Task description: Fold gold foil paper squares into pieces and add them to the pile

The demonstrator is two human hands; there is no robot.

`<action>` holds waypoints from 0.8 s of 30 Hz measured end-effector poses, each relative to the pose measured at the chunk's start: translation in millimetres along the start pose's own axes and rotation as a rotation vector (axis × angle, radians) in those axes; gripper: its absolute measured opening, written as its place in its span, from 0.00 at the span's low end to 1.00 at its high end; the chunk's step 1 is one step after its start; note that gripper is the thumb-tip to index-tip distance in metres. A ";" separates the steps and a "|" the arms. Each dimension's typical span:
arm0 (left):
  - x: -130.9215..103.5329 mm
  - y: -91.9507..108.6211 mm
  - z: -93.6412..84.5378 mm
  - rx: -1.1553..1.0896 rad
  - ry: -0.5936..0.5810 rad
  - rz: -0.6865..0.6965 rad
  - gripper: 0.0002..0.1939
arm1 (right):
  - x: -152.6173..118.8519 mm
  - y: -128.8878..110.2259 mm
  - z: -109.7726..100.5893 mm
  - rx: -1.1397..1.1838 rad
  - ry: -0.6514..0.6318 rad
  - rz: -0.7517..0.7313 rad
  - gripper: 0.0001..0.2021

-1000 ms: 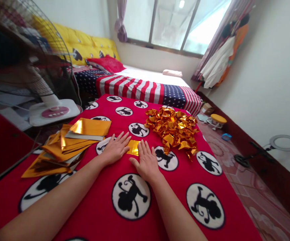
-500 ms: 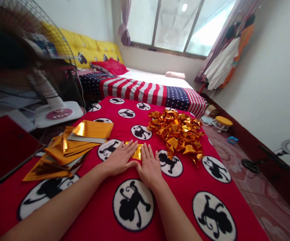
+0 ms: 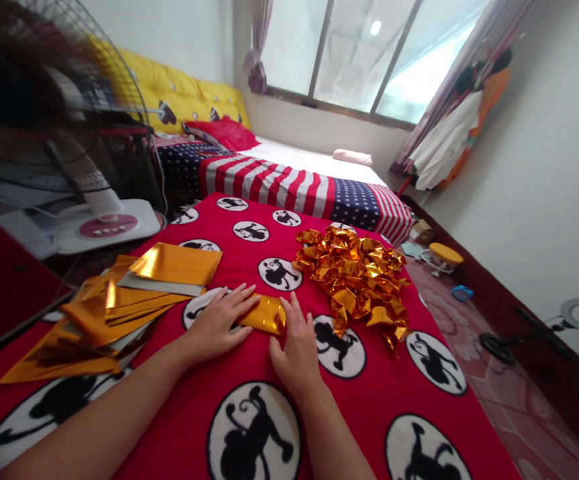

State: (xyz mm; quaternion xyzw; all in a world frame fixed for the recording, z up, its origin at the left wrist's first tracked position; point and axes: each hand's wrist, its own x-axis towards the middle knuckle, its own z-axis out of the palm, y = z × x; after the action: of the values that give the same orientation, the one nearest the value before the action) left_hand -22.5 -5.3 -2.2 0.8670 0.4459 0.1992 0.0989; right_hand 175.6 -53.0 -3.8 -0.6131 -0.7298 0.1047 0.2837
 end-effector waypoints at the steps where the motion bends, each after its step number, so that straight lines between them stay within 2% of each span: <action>1: 0.9 -0.4 -0.2 -0.016 0.019 0.001 0.27 | -1.0 0.6 0.8 0.028 0.020 -0.002 0.33; 4: 3.8 -2.9 1.3 -0.079 0.086 0.008 0.20 | -1.9 2.3 1.1 0.090 0.049 -0.008 0.29; 8: 5.8 -5.4 4.6 -0.185 0.159 0.032 0.15 | 1.4 4.8 1.5 0.105 0.068 -0.026 0.24; 12: 5.6 -2.7 1.0 -0.264 0.230 0.035 0.16 | 6.0 8.4 3.4 0.147 0.163 -0.034 0.13; 14: 6.1 -0.5 -2.5 -0.238 0.275 0.055 0.19 | 7.1 9.1 3.2 0.186 0.229 -0.025 0.10; 16: 7.4 0.9 -4.8 -0.212 0.321 0.103 0.15 | 7.1 7.3 2.0 0.222 0.265 -0.036 0.10; 19: 9.4 2.0 -5.0 -0.227 0.373 0.173 0.08 | 6.3 -1.0 -0.7 0.210 0.295 -0.108 0.10; 24: 8.7 7.8 -6.5 -0.237 0.392 0.192 0.06 | 6.9 -17.4 -1.8 0.038 0.378 -0.265 0.08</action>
State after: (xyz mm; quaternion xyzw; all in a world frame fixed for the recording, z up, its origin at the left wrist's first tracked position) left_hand -15.1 -2.9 8.7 0.8327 0.3455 0.4228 0.0922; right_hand 161.4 -50.7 8.4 -0.5151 -0.7358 -0.0363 0.4382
